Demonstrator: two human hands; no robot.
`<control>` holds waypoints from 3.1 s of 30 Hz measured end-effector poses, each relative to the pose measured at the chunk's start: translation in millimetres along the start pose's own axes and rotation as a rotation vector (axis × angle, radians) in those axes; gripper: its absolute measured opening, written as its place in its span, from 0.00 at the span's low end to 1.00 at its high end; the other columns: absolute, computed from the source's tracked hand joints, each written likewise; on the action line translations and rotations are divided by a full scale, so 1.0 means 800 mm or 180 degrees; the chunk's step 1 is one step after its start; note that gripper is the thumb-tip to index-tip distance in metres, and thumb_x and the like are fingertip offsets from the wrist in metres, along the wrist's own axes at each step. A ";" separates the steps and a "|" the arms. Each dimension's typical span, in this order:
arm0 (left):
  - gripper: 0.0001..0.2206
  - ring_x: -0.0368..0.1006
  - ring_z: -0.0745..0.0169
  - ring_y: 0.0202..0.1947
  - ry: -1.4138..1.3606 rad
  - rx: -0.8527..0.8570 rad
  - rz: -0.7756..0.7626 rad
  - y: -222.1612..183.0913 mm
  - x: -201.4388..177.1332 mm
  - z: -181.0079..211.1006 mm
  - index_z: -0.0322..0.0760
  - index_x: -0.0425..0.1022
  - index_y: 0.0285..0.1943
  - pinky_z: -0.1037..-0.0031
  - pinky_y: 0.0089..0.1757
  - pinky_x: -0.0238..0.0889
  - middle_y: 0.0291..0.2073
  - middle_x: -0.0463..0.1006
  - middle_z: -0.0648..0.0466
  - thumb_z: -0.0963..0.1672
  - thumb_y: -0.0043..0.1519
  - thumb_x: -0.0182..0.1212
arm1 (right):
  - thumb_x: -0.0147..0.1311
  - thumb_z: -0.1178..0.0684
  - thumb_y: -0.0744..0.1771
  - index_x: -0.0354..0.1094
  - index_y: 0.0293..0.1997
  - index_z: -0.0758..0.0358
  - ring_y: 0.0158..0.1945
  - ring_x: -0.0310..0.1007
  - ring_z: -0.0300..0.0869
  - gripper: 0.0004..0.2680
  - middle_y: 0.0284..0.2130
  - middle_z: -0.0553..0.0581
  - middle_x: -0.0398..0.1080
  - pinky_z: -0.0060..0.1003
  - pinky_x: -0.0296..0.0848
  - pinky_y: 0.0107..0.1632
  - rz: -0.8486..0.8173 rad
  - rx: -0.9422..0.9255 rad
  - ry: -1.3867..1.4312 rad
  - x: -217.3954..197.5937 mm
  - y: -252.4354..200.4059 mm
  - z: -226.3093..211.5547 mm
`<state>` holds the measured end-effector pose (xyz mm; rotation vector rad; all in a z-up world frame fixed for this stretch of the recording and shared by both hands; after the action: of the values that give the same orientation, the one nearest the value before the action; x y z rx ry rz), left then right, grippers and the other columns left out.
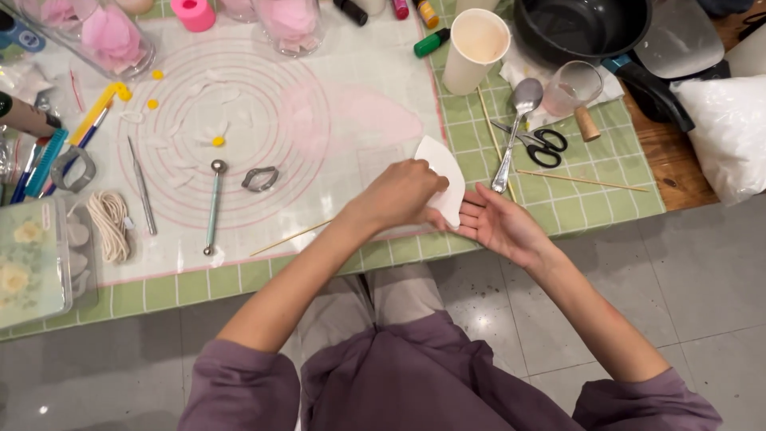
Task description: The recorder is shaping and thinning wax petals using a ball tool to create a flower on a crafting table.
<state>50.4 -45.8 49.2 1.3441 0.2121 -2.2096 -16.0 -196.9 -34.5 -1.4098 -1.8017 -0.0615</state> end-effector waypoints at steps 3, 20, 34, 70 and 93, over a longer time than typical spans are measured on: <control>0.18 0.80 0.43 0.36 -0.0096 0.0288 0.0165 0.015 0.024 -0.037 0.37 0.83 0.41 0.57 0.41 0.72 0.31 0.83 0.43 0.48 0.44 0.73 | 0.34 0.41 0.73 0.54 0.69 0.74 0.64 0.67 0.55 0.23 0.62 0.72 0.66 0.50 0.64 0.68 -0.0024 -0.0050 -0.0054 0.015 -0.005 -0.002; 0.15 0.77 0.40 0.33 0.0566 0.0411 0.0729 -0.017 0.054 0.006 0.28 0.67 0.51 0.54 0.37 0.69 0.24 0.78 0.43 0.44 0.60 0.57 | 0.51 0.67 0.66 0.55 0.68 0.74 0.60 0.72 0.47 0.21 0.58 0.65 0.69 0.40 0.71 0.65 0.0248 -0.0184 -0.0277 -0.008 -0.003 0.008; 0.26 0.76 0.40 0.29 -0.0811 -0.0112 0.0951 -0.014 -0.014 -0.018 0.38 0.55 0.73 0.61 0.29 0.71 0.63 0.77 0.49 0.36 0.63 0.48 | 0.51 0.67 0.66 0.54 0.70 0.67 0.54 0.76 0.42 0.22 0.54 0.63 0.74 0.34 0.75 0.57 0.0449 -0.0464 -0.0616 0.006 -0.010 0.009; 0.08 0.79 0.48 0.31 -0.0370 -0.0138 0.1269 -0.031 -0.033 0.003 0.36 0.75 0.38 0.60 0.33 0.70 0.63 0.74 0.48 0.45 0.62 0.64 | 0.56 0.65 0.66 0.51 0.73 0.69 0.48 0.78 0.41 0.26 0.48 0.62 0.75 0.31 0.77 0.50 0.0536 -0.0942 -0.0998 0.007 -0.023 -0.002; 0.10 0.81 0.48 0.37 -0.0216 0.0171 0.1149 -0.026 -0.008 0.014 0.50 0.85 0.45 0.61 0.40 0.73 0.57 0.79 0.50 0.51 0.62 0.63 | 0.33 0.45 0.74 0.62 0.61 0.70 0.57 0.73 0.54 0.18 0.53 0.69 0.70 0.53 0.71 0.63 -0.0081 -0.0252 0.0130 0.012 0.028 -0.009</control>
<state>33.0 -30.5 57.5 1.2230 -0.1089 -1.9622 6.0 -184.8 -33.7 -1.4307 -1.8010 -0.1755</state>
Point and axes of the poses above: each hand's wrist, its own y-axis towards the middle knuckle, its own x-axis out of the palm, z = x × y, the point moved 6 cm from there along y, towards the middle knuckle
